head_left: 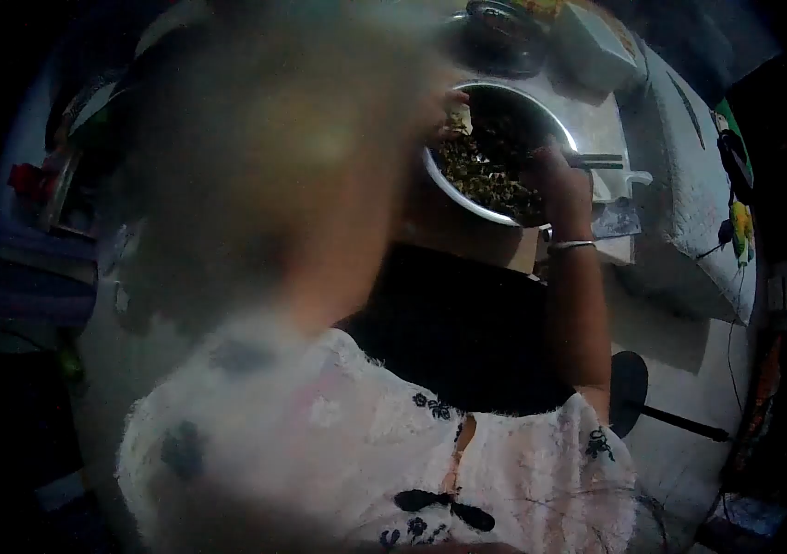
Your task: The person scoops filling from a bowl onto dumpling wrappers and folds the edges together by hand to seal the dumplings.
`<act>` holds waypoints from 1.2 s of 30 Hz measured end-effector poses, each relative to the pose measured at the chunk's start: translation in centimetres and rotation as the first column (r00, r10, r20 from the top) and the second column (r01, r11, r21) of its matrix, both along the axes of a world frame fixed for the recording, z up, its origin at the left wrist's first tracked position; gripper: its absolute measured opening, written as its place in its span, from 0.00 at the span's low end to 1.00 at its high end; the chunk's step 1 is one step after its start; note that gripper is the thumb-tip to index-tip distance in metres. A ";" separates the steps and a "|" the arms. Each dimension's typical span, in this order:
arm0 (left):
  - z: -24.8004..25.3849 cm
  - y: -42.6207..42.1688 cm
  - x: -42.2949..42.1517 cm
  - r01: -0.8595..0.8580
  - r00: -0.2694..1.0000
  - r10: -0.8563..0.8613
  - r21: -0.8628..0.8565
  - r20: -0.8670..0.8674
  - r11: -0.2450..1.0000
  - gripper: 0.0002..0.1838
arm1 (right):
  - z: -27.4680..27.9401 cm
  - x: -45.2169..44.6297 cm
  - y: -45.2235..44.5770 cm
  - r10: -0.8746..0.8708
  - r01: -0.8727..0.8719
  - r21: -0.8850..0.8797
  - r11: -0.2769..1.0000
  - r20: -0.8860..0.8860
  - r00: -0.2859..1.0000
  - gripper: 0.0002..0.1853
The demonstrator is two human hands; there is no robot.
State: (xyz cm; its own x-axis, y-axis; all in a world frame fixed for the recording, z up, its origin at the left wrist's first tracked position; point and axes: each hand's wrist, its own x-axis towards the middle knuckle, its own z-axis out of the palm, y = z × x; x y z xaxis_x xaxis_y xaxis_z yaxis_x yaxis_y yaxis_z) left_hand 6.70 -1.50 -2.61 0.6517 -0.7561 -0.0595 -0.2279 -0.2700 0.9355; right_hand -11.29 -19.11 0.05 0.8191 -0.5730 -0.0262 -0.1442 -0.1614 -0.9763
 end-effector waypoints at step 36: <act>-1.2 0.4 1.5 0.041 0.997 -0.047 -0.092 -0.067 0.995 0.31 | 0.2 0.8 6.2 0.465 0.191 -0.801 0.568 0.503 0.728 0.06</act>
